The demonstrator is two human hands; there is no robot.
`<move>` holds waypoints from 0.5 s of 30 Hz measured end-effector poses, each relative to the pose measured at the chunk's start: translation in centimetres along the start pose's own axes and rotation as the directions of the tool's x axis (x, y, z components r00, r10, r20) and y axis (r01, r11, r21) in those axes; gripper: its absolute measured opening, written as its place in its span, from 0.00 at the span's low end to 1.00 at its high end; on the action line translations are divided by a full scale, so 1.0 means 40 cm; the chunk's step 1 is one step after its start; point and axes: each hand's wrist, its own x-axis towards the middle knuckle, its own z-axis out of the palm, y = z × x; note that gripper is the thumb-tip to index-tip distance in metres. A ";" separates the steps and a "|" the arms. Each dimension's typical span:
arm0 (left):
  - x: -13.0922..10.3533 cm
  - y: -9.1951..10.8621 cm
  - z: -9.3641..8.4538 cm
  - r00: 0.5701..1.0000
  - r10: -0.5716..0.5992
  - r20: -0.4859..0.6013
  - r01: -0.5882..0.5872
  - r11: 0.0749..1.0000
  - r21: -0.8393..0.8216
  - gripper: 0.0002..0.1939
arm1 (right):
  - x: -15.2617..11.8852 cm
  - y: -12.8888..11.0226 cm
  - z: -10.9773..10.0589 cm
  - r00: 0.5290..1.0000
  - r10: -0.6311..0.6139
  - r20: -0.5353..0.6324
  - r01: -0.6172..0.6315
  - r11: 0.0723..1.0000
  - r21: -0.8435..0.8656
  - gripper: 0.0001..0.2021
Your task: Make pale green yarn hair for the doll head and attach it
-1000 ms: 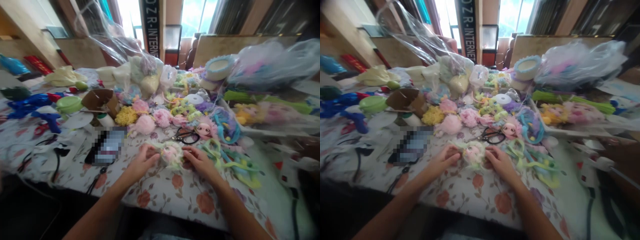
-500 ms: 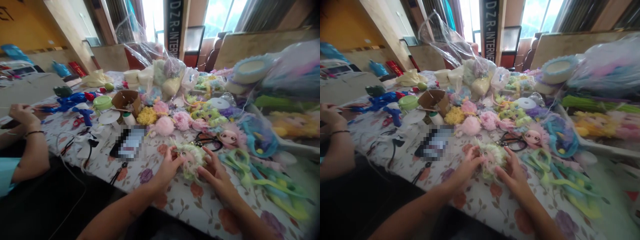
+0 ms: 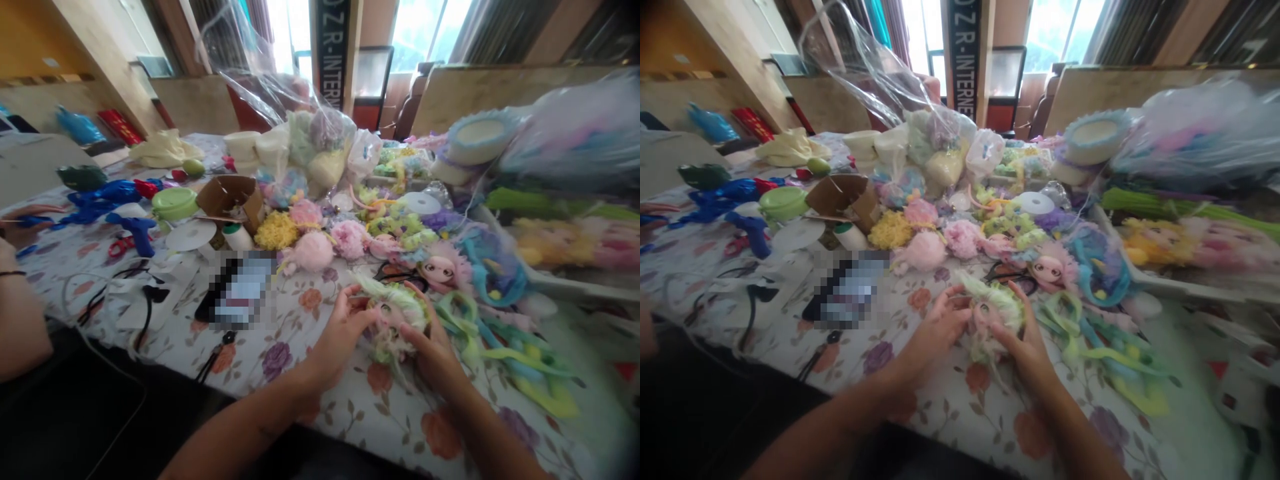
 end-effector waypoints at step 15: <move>0.035 0.167 -0.007 0.773 0.248 0.584 -0.634 0.351 0.689 0.31 | -0.003 -0.039 -0.026 0.990 0.046 0.135 -0.044 0.999 -0.016 0.26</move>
